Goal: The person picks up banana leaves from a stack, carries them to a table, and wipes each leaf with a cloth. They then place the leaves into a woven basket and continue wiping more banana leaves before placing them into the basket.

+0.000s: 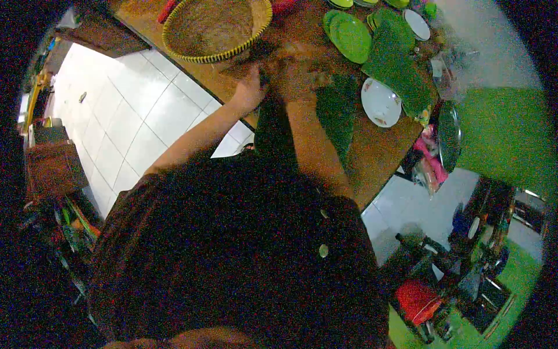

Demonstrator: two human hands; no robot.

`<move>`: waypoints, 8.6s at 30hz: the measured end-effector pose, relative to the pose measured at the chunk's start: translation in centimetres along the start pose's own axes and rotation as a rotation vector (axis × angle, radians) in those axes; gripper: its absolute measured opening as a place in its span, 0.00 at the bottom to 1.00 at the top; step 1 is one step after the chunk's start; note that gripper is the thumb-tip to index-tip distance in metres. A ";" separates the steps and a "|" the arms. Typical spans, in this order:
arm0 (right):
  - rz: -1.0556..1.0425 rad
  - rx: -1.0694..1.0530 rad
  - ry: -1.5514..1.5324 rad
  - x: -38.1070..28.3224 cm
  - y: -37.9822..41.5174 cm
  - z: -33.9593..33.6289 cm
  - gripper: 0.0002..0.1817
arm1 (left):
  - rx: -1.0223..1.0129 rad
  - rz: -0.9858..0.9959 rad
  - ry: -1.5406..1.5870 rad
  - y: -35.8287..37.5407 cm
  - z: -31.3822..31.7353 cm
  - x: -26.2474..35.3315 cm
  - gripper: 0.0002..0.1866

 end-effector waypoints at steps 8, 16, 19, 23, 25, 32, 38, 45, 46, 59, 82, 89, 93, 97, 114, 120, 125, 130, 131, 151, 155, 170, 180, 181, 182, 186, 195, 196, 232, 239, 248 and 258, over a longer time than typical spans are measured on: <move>0.040 0.139 -0.141 1.4 -0.2 -0.5 0.19 | -0.232 -0.073 0.145 -1.6 0.7 -1.3 0.37; -0.135 -0.227 0.546 3.3 3.0 -4.6 0.24 | -0.143 0.107 0.228 -0.8 -0.3 -1.0 0.35; 0.380 0.024 0.028 13.1 3.7 -0.7 0.25 | -0.130 0.062 0.432 -0.3 -1.6 0.4 0.32; 0.206 0.096 -0.418 11.2 2.8 -1.5 0.30 | -0.138 0.049 0.413 0.7 -2.8 0.4 0.32; 0.052 0.296 0.205 2.6 3.8 -5.3 0.21 | -0.236 -0.056 0.272 1.5 -4.7 -0.1 0.32; 0.174 0.072 0.021 5.8 3.3 -3.5 0.21 | -0.174 -0.051 0.329 3.3 -6.7 0.4 0.32; 0.473 0.079 0.040 14.6 0.9 1.1 0.22 | -0.188 -0.069 0.357 3.6 -6.5 -0.5 0.32; 0.092 0.120 0.291 3.9 3.4 -2.2 0.21 | -0.179 0.000 0.319 3.6 -6.7 -0.5 0.31; 0.046 0.256 0.292 6.5 3.0 0.1 0.20 | -0.232 -0.069 0.346 3.5 -6.7 -0.5 0.31; 0.139 -0.077 0.315 6.3 2.2 -2.5 0.24 | -0.229 -0.098 0.286 3.8 -6.7 -0.7 0.29; 0.103 0.178 0.234 7.3 7.0 -2.9 0.25 | -0.195 -0.103 0.270 3.5 -6.6 -1.4 0.29; 0.172 0.083 -0.110 1.6 6.3 -6.8 0.26 | -0.207 -0.104 0.332 3.6 -6.6 -1.4 0.29; -0.043 0.053 0.089 -6.0 8.8 -2.2 0.23 | -0.134 0.032 0.319 3.6 -6.1 -1.7 0.29; 0.070 -0.007 -0.035 -1.9 9.2 -5.6 0.25 | -0.163 -0.054 0.342 3.6 -6.2 -1.9 0.29; 0.110 0.021 0.137 -3.7 7.1 -5.3 0.23 | -0.409 0.153 0.351 -7.0 3.0 -3.0 0.19; 0.125 0.181 0.250 -1.1 9.6 -3.1 0.27 | -0.396 0.142 0.257 -6.6 2.4 -2.7 0.09; 0.455 0.221 0.214 8.5 15.7 -4.8 0.20 | -0.486 -0.038 0.460 -6.1 1.6 -1.5 0.07; 0.474 0.408 0.210 14.3 17.5 -6.5 0.15 | -0.481 -0.063 0.576 -6.1 2.2 -2.0 0.06; 0.375 0.495 0.121 12.9 16.2 -8.1 0.15 | -0.473 -0.064 0.577 -6.3 2.1 -1.9 0.06; -0.067 0.136 0.248 -2.6 8.5 -2.0 0.20 | -0.190 0.168 0.147 -6.0 3.9 -3.1 0.08; -0.067 0.127 0.146 -2.7 7.5 -1.1 0.17 | -0.183 0.248 0.090 -5.9 3.5 -2.9 0.07; 0.433 0.174 0.429 12.2 19.2 -7.6 0.11 | 0.099 0.301 0.348 -7.1 7.2 -5.0 0.07; 0.146 0.283 0.179 -3.3 9.7 -5.6 0.25 | -0.124 0.328 0.415 -7.6 5.4 1.3 0.14; 0.200 0.245 0.166 -2.4 9.9 -4.8 0.24 | -0.199 0.366 0.191 -7.7 4.8 1.1 0.12; 0.254 0.207 0.155 -1.5 10.2 -4.0 0.22 | -0.260 0.391 -0.046 -8.1 4.9 0.7 0.10; 0.363 -0.047 0.089 1.9 13.3 -7.6 0.25 | -0.197 0.487 -0.100 -7.9 5.7 1.0 0.08; 0.442 0.113 0.981 10.7 18.0 -4.4 0.20 | -0.337 0.402 0.088 -8.3 2.8 3.3 0.11; 0.578 0.354 0.161 10.1 16.3 -7.4 0.20 | -0.313 0.417 0.003 -8.2 2.6 3.7 0.10; 0.237 0.083 0.302 3.8 11.9 -5.4 0.18 | -0.129 0.561 0.260 -12.6 10.9 -3.3 0.04; -0.053 0.079 0.325 2.5 11.7 -4.3 0.14 | -0.229 0.489 0.212 -12.0 8.6 -1.3 0.04; 0.101 -0.068 0.127 5.6 16.4 -6.8 0.12 | -0.260 0.507 0.150 -12.4 8.2 -1.2 0.04; -0.456 -0.010 -0.074 -4.4 9.3 -3.3 0.15 | -0.397 0.352 0.116 -13.1 9.4 -1.9 0.04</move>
Point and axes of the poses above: each hand's wrist, its own y-axis away from the middle knuckle, its own z-axis out of the palm, x = y × z, the point moved 3 cm from there along -y, towards the middle knuckle, and after that the axes turned 6 degrees about y, right-handed, at the moved point
